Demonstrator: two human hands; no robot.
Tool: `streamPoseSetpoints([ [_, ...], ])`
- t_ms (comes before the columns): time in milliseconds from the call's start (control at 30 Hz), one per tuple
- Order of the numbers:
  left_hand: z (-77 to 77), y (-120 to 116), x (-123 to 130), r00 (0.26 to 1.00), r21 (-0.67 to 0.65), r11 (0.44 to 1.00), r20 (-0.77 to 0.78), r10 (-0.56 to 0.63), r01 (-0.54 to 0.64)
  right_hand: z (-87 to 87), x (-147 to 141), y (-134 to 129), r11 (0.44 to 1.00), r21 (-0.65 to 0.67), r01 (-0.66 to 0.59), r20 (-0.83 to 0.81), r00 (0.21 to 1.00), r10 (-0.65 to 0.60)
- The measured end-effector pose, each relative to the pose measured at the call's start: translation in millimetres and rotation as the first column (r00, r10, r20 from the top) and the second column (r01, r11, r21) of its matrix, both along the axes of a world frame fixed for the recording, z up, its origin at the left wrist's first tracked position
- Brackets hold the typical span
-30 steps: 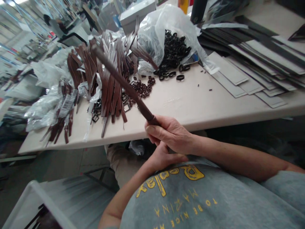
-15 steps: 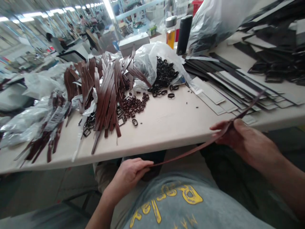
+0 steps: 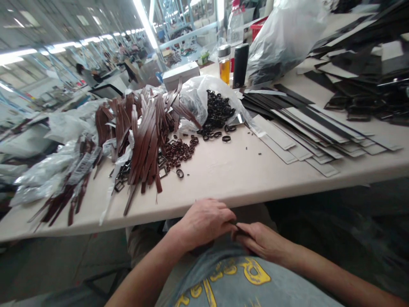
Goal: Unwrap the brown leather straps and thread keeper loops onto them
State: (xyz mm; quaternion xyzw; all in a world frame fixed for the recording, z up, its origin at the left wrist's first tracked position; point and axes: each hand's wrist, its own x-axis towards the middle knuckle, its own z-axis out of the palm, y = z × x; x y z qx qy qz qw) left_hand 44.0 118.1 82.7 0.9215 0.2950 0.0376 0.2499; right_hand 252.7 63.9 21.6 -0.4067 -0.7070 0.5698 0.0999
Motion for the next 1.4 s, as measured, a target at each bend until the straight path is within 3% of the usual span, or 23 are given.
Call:
streamPoseSetpoints([
  [67, 1.7, 23.3, -4.1, 0.980, 0.021, 0.994, 0.171, 0.105, -0.110, -12.2, 4.7, -3.1, 0.983, -0.091, 0.158, -0.066, 0.984, -0.165],
  [133, -5.8, 48.6, -5.5, 0.940, 0.069, 0.954, 0.210, 0.271, -0.290, -17.0, 19.8, -6.0, 0.936, -0.192, 0.296, -0.148, 0.934, -0.325],
  [200, -21.3, 70.6, 0.7, 0.912, 0.137, 0.902, 0.080, 0.402, -0.410, -15.4, 35.7, -8.2, 0.878, -0.270, 0.395, -0.209, 0.866, -0.454],
  [300, -44.3, 86.4, 21.6, 0.908, 0.206, 0.903, -0.113, 0.404, -0.376, -7.6, 47.8, -7.8, 0.835, -0.260, 0.485, -0.273, 0.792, -0.546],
  [400, -50.0, 80.4, 33.9, 0.940, 0.230, 0.935, -0.148, 0.308, -0.270, -2.0, 45.9, -1.5, 0.817, -0.189, 0.544, -0.305, 0.759, -0.576],
  [533, -42.4, 60.2, 9.0, 0.964, 0.216, 0.960, -0.159, 0.213, -0.176, -0.5, 35.9, 10.1, 0.784, -0.186, 0.592, -0.309, 0.722, -0.619],
  [700, -42.7, 51.0, -30.9, 0.899, 0.225, 0.908, -0.188, 0.396, -0.353, 0.8, 20.6, 23.0, 0.787, -0.210, 0.580, -0.360, 0.703, -0.613],
  [800, -43.6, 51.9, -22.5, 0.881, 0.203, 0.889, -0.164, 0.443, -0.410, 7.7, 7.5, 31.5, 0.824, -0.229, 0.518, -0.386, 0.729, -0.565],
  [933, -33.7, 43.8, 4.0, 0.956, 0.090, 0.956, -0.064, 0.285, -0.279, 26.2, -4.7, 45.2, 0.875, -0.130, 0.466, -0.427, 0.770, -0.474],
  [1033, -23.5, 37.2, 8.7, 0.986, 0.031, 0.987, 0.061, 0.157, -0.159, 36.0, -3.8, 57.1, 0.871, -0.048, 0.489, -0.458, 0.764, -0.454],
  [1100, -20.1, 38.9, 1.0, 0.970, 0.023, 0.978, 0.140, 0.201, -0.206, 36.4, 0.2, 66.0, 0.853, -0.029, 0.521, -0.468, 0.747, -0.472],
  [1167, -19.7, 46.3, -14.8, 0.918, 0.007, 0.939, 0.211, 0.335, -0.344, 33.1, 4.3, 75.2, 0.826, -0.023, 0.563, -0.463, 0.726, -0.508],
  [1267, -19.6, 62.1, -52.4, 0.780, 0.004, 0.818, 0.304, 0.547, -0.576, 26.8, 7.0, 87.1, 0.782, -0.037, 0.622, -0.411, 0.704, -0.579],
  [1333, -16.3, 71.3, -85.6, 0.673, 0.030, 0.704, 0.328, 0.663, -0.709, 24.1, 6.6, 92.1, 0.763, -0.067, 0.643, -0.346, 0.702, -0.622],
  [1400, -10.0, 78.2, -123.1, 0.534, 0.081, 0.537, 0.298, 0.791, -0.840, 21.9, 5.9, 94.3, 0.748, -0.086, 0.658, -0.292, 0.701, -0.651],
])
